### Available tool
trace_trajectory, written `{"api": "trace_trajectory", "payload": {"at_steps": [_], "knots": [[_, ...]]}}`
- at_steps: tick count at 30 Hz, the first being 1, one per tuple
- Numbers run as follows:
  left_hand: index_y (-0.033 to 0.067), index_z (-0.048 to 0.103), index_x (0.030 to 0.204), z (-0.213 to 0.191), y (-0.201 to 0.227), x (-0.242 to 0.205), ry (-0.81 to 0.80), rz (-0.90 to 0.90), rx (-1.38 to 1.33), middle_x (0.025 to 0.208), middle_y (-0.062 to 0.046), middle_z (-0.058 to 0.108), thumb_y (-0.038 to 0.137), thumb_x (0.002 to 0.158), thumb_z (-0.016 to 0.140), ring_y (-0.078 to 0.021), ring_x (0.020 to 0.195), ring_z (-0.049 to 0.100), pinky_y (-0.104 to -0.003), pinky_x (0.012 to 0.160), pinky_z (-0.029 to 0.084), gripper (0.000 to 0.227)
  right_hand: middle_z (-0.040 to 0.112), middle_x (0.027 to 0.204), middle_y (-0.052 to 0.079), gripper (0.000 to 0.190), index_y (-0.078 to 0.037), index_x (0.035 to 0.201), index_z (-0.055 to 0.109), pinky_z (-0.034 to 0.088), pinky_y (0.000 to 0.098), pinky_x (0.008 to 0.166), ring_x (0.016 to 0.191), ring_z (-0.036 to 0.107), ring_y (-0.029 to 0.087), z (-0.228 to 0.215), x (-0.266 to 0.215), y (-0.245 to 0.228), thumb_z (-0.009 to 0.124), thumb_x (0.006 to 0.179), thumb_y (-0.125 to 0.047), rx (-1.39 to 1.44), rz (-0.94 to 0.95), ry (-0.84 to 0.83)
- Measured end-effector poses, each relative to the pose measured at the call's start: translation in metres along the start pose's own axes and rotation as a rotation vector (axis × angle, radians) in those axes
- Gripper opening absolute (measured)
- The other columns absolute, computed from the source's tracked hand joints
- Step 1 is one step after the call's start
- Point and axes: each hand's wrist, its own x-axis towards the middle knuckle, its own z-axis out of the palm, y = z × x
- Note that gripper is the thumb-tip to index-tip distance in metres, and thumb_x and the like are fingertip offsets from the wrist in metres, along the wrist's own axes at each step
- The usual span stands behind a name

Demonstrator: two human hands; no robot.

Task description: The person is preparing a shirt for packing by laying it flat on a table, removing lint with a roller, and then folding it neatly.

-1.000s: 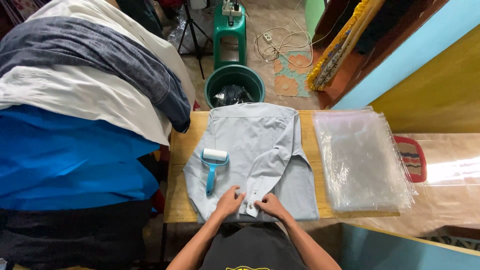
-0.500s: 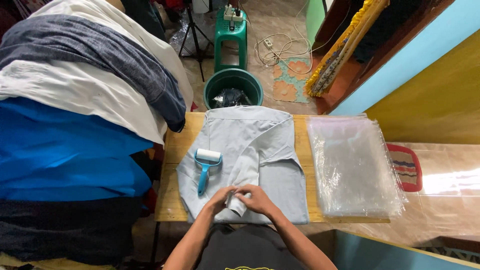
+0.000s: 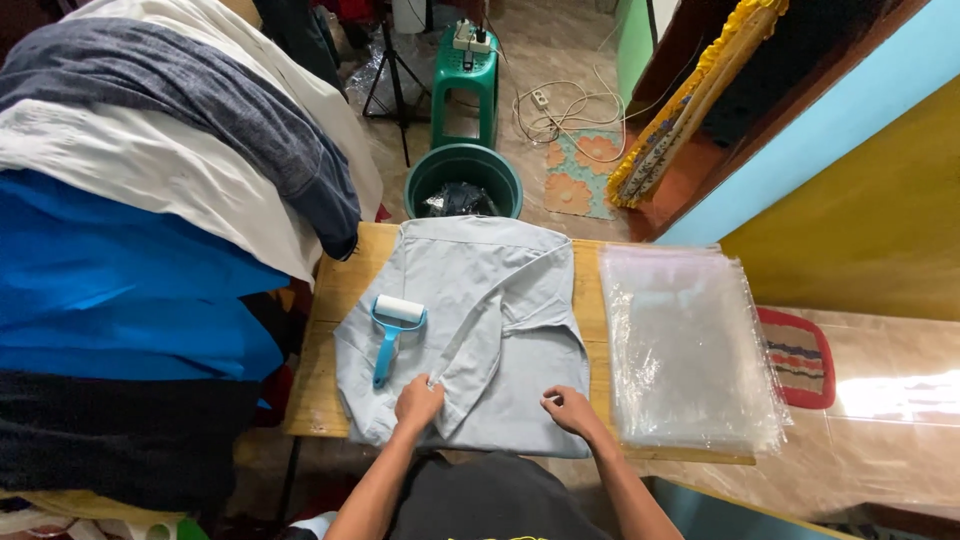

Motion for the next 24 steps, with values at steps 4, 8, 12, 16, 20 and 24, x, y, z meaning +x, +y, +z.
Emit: {"api": "trace_trajectory", "payload": {"at_steps": [4, 8, 12, 16, 20, 24], "knots": [[0.0136, 0.067, 0.131, -0.004, 0.009, -0.021, 0.046, 0.03, 0.031, 0.116, -0.025, 0.073, 0.041, 0.09, 0.053, -0.0461, 0.117, 0.068, -0.058, 0.098, 0.054, 0.051, 0.08, 0.105, 0.015, 0.04, -0.021, 0.121, 0.076, 0.056, 0.0476, 0.097, 0.11, 0.073, 0.035, -0.01, -0.005, 0.004, 0.068, 0.089, -0.042, 0.02, -0.005, -0.001], [0.0165, 0.065, 0.132, 0.003, -0.003, -0.011, 0.083, 0.005, 0.058, 0.117, -0.024, 0.073, 0.042, 0.092, 0.053, -0.0455, 0.118, 0.068, -0.056, 0.101, 0.053, 0.049, 0.079, 0.109, 0.016, 0.04, -0.018, 0.122, 0.076, 0.055, 0.047, 0.099, 0.11, 0.073, 0.035, -0.011, -0.009, 0.007, 0.068, 0.089, -0.039, 0.054, -0.034, 0.006], [0.0195, 0.074, 0.119, -0.008, -0.005, -0.017, 0.117, -0.006, -0.032, 0.113, -0.024, 0.075, 0.045, 0.087, 0.06, -0.0464, 0.117, 0.068, -0.055, 0.098, 0.053, 0.044, 0.079, 0.108, 0.011, 0.041, -0.024, 0.122, 0.074, 0.056, 0.0452, 0.1, 0.112, 0.072, 0.032, 0.015, 0.019, 0.033, 0.07, 0.086, -0.043, 0.056, -0.049, 0.001], [0.0172, 0.074, 0.119, -0.01, -0.028, -0.012, 0.116, 0.006, -0.134, 0.115, -0.023, 0.076, 0.047, 0.087, 0.062, -0.0458, 0.12, 0.066, -0.054, 0.101, 0.052, 0.045, 0.079, 0.098, 0.01, 0.037, -0.025, 0.116, 0.077, 0.057, 0.0451, 0.095, 0.107, 0.074, 0.031, 0.026, 0.016, 0.037, 0.072, 0.083, -0.042, 0.04, -0.055, 0.028], [0.0211, 0.077, 0.114, 0.0, -0.054, 0.007, 0.147, 0.039, -0.2, 0.109, -0.016, 0.078, 0.051, 0.084, 0.069, -0.0404, 0.116, 0.068, -0.05, 0.1, 0.053, 0.044, 0.079, 0.097, 0.01, 0.031, -0.024, 0.111, 0.079, 0.056, 0.0448, 0.095, 0.105, 0.074, 0.031, 0.026, 0.006, 0.037, 0.071, 0.085, -0.038, 0.073, -0.046, 0.055], [0.0213, 0.076, 0.115, -0.003, -0.049, 0.004, 0.118, 0.118, -0.215, 0.109, -0.016, 0.078, 0.051, 0.077, 0.077, -0.0375, 0.113, 0.07, -0.049, 0.1, 0.054, 0.048, 0.08, 0.096, 0.006, 0.031, -0.026, 0.11, 0.079, 0.057, 0.0431, 0.094, 0.103, 0.074, 0.027, 0.027, 0.004, 0.036, 0.071, 0.084, -0.041, 0.098, -0.022, 0.068]]}}
